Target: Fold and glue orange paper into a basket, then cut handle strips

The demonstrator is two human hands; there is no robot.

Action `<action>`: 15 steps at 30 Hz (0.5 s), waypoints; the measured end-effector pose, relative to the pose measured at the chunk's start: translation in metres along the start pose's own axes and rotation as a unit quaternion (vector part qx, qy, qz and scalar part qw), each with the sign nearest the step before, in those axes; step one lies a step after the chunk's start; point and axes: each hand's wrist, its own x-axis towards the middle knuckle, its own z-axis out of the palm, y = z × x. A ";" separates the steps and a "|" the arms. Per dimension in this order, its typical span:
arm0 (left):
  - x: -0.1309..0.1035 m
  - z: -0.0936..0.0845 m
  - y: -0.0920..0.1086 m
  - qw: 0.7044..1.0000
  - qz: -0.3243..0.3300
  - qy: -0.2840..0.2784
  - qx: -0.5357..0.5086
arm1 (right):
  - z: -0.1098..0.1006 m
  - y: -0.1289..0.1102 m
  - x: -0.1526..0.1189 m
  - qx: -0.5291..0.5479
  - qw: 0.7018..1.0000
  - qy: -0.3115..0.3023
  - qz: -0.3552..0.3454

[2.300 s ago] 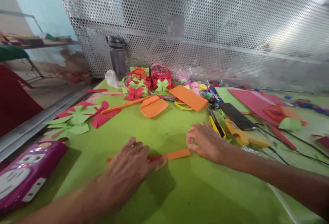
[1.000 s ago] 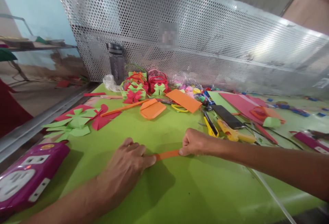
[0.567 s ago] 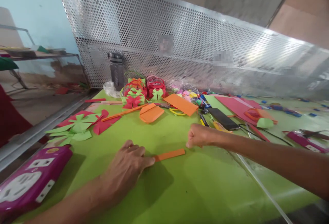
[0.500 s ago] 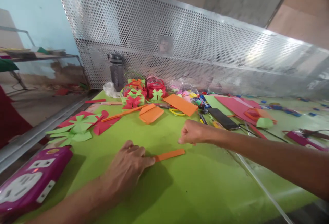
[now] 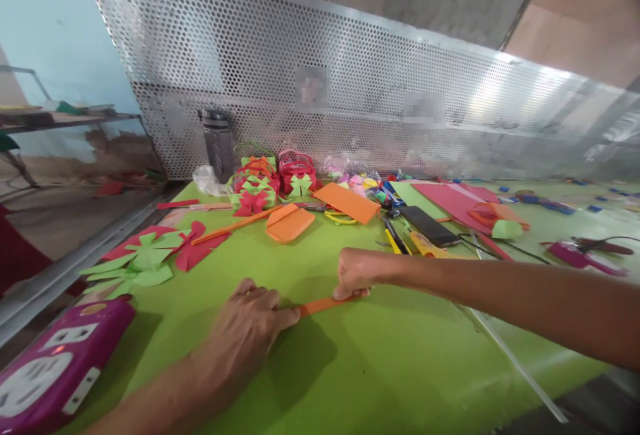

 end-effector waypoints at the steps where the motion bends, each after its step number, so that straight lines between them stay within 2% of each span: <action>1: 0.000 -0.001 0.001 1.000 -0.006 -0.002 0.001 | -0.001 0.007 -0.002 0.003 1.000 0.004 0.010; 6: 0.001 -0.006 0.006 1.000 -0.024 -0.017 -0.011 | -0.004 0.042 -0.011 0.017 0.998 0.042 0.041; 9: 0.000 -0.007 0.009 0.999 -0.035 0.001 -0.019 | -0.007 0.050 -0.021 0.019 0.996 0.084 0.014; 12: 0.001 -0.010 0.014 0.999 -0.030 0.015 -0.020 | -0.006 0.037 -0.030 0.028 0.989 0.135 -0.057; 15: 0.006 -0.014 0.020 0.999 -0.014 0.013 -0.026 | 0.000 0.012 -0.030 0.051 0.980 0.143 -0.125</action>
